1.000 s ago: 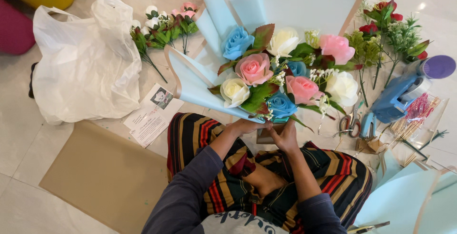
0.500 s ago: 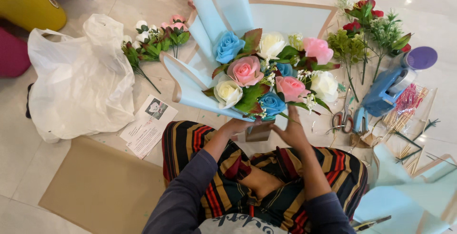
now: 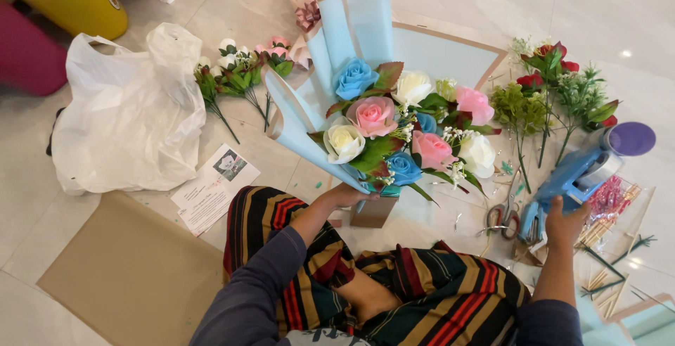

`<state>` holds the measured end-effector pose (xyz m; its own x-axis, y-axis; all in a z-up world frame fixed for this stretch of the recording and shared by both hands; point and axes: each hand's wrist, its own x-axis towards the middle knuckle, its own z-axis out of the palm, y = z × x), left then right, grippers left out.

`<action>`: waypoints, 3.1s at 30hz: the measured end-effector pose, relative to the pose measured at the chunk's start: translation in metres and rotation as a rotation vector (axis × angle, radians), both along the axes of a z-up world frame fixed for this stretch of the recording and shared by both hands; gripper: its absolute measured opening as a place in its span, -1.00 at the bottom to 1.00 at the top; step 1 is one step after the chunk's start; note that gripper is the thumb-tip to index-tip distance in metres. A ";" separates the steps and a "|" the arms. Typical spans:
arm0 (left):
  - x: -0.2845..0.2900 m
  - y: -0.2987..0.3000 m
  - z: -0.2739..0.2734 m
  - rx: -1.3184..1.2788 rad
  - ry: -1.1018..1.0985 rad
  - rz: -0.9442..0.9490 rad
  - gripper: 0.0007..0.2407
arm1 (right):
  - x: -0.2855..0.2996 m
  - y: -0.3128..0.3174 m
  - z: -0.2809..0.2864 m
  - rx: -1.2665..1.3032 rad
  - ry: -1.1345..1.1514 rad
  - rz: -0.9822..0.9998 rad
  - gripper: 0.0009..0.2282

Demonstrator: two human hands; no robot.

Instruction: The person wraps a bouquet of artificial flowers in blue paper, securing it with tape and arranging the decorative paper around the stems.

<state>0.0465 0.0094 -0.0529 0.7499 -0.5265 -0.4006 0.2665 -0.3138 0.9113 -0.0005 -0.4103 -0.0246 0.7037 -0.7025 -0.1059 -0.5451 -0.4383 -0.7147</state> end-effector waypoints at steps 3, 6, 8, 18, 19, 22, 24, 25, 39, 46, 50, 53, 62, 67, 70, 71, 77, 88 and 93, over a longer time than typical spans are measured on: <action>0.014 0.007 0.000 0.006 -0.125 -0.016 -0.39 | 0.012 0.000 -0.003 0.074 0.070 -0.028 -0.50; 0.032 0.026 0.009 -0.009 -0.251 0.003 -0.53 | 0.031 -0.008 -0.015 -0.045 -0.080 -0.281 -0.60; 0.047 0.050 0.015 0.052 -0.236 0.261 -0.66 | 0.039 -0.022 -0.028 -0.051 -0.083 -0.319 -0.72; 0.068 0.074 0.191 1.303 -2.050 0.176 -0.83 | 0.050 -0.081 -0.062 0.205 -0.006 -0.460 -0.75; 0.069 0.075 0.199 1.304 -2.049 0.176 -0.83 | 0.050 -0.084 -0.061 0.204 -0.006 -0.459 -0.75; 0.069 0.076 0.218 1.449 -2.140 0.080 -0.71 | 0.049 -0.085 -0.058 0.596 -0.162 -0.567 -0.85; 0.067 0.077 0.231 1.525 -2.176 0.092 -0.70 | 0.042 -0.070 -0.055 0.646 -0.687 -0.560 -0.88; 0.065 0.076 0.236 1.524 -2.180 0.089 -0.70 | 0.039 -0.064 -0.056 0.648 -0.689 -0.562 -0.88; 0.042 0.067 0.280 1.728 -2.198 0.038 -0.72 | 0.025 -0.093 -0.074 -0.474 0.842 0.046 -0.39; 0.036 0.048 0.281 1.713 -2.214 -0.040 -0.76 | -0.012 0.046 0.030 -0.098 -0.645 0.225 -0.90; 0.032 0.035 0.285 1.730 -2.214 -0.040 -0.74 | -0.030 0.143 0.087 0.016 -0.955 0.720 -0.80; 0.026 0.028 0.290 1.711 -2.238 -0.028 -0.72 | -0.035 0.188 0.107 0.090 -1.007 0.900 -0.64; 0.005 0.030 0.307 1.701 -2.326 0.041 -0.71 | -0.031 0.218 0.131 0.326 -0.886 0.698 -0.76; -0.003 0.032 0.310 1.727 -2.332 0.073 -0.70 | -0.029 0.216 0.138 0.215 -0.740 0.678 -0.77; -0.005 0.032 0.310 1.691 -2.359 0.107 -0.70 | -0.026 0.216 0.140 0.134 -0.696 0.659 -0.76; -0.006 0.033 0.310 1.696 -2.355 0.100 -0.71 | -0.025 0.216 0.140 0.105 -0.680 0.638 -0.75; -0.012 0.032 0.312 1.721 -2.361 0.113 -0.70 | -0.022 0.217 0.142 0.042 -0.647 0.586 -0.70; -0.001 0.041 0.294 1.612 -2.394 0.160 -0.69 | -0.022 0.204 0.151 0.023 -0.410 0.469 -0.55; 0.002 0.048 0.293 1.575 -2.351 0.205 -0.71 | -0.019 0.190 0.101 -0.339 -0.939 0.235 -0.88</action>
<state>0.0481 0.0578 0.2400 0.2888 -0.7483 0.5972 0.0405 -0.6136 -0.7885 -0.0197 -0.2203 0.0763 0.5238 -0.4267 0.7373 0.2964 -0.7202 -0.6273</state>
